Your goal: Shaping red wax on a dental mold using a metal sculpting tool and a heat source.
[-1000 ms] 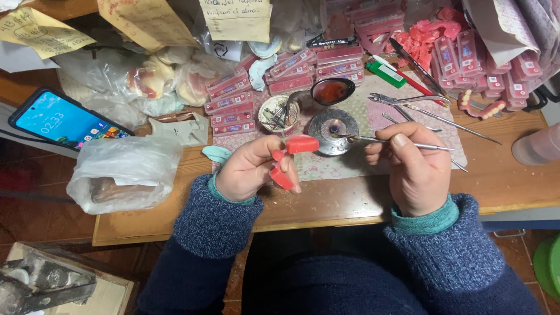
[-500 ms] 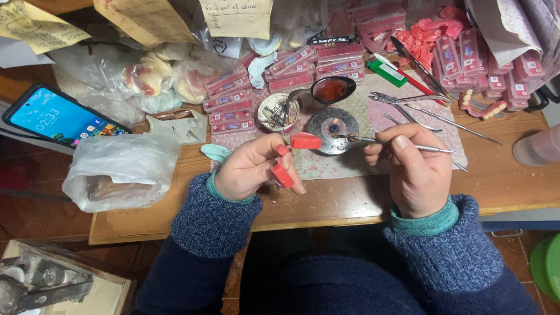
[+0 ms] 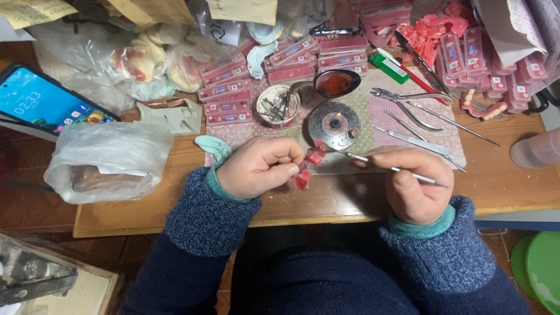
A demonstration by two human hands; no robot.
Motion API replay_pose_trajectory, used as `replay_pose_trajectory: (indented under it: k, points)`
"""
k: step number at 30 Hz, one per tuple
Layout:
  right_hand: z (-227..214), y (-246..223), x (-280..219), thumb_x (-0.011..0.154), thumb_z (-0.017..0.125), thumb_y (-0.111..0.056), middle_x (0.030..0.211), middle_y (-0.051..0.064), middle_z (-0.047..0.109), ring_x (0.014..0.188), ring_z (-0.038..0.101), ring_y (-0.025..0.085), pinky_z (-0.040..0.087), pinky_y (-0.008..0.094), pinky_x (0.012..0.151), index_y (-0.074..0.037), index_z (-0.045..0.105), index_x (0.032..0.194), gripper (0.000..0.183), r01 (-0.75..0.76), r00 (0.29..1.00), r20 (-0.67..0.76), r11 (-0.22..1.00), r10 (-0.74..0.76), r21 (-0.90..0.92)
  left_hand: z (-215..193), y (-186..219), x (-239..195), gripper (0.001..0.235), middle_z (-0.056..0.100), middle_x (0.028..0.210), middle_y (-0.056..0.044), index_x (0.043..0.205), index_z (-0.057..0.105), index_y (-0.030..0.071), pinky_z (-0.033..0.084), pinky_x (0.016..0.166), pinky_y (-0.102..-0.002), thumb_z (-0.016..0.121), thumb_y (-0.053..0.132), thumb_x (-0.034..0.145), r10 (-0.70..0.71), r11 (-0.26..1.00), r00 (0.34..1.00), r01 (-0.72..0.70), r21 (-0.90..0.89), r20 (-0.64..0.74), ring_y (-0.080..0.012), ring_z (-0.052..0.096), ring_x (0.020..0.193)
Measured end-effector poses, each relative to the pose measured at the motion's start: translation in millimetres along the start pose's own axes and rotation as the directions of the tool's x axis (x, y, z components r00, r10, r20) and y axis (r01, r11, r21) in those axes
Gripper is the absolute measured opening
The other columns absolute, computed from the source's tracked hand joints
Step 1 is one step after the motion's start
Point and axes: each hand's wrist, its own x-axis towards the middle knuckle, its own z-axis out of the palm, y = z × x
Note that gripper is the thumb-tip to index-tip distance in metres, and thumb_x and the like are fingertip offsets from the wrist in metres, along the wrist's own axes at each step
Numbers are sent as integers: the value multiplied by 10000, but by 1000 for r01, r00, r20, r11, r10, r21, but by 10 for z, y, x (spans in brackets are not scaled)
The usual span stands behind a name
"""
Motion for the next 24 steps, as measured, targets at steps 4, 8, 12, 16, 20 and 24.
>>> replay_pose_trajectory:
  k: [4,8,12,16,20,24]
  points:
    - [12,-50,64,1096,625,-250,1090,234,738,1022,755,314,602,389,981,61,686,1133,318,40,995,94,988,-26,-146,-5,82,19,97,686,923,-10,1072,583,10,522,712,-233,552,97,1044,9,997,1000,-9,73,6,-42,603,797]
    - [6,-28,42,1088,625,-223,1084,237,737,1017,755,311,603,391,981,63,689,1130,297,27,999,50,991,-20,-128,-4,103,29,95,690,884,-10,1058,603,11,493,695,-225,561,93,1036,53,984,999,-52,172,0,-41,599,783]
    - [6,-36,34,1088,620,-211,1094,239,734,1031,749,318,597,394,997,63,688,1125,285,31,998,57,991,-24,-130,0,93,30,90,704,918,-12,1053,601,13,505,725,-228,555,90,1046,68,988,998,-66,139,-5,-41,617,823]
    - [-9,-46,57,1073,615,-212,1084,230,742,1009,759,309,603,380,974,64,692,1121,291,43,994,103,987,-27,-158,-4,98,25,91,698,894,-13,1047,609,13,489,698,-227,561,90,1039,47,987,999,-45,155,-10,-42,602,796]
    - [0,-35,35,1084,629,-182,1088,236,734,1011,751,306,603,387,983,71,688,1123,264,12,999,34,994,-8,-106,-2,130,29,96,683,874,-14,1046,618,14,484,687,-232,570,97,1035,51,980,999,-48,195,-11,-50,584,774]
    - [9,-31,43,1088,620,-182,1089,235,735,1011,752,305,605,386,979,67,683,1116,259,23,999,33,993,-19,-118,-10,123,32,108,701,886,-14,1057,622,11,500,700,-232,566,101,1040,51,982,999,-50,181,-1,-48,609,792]
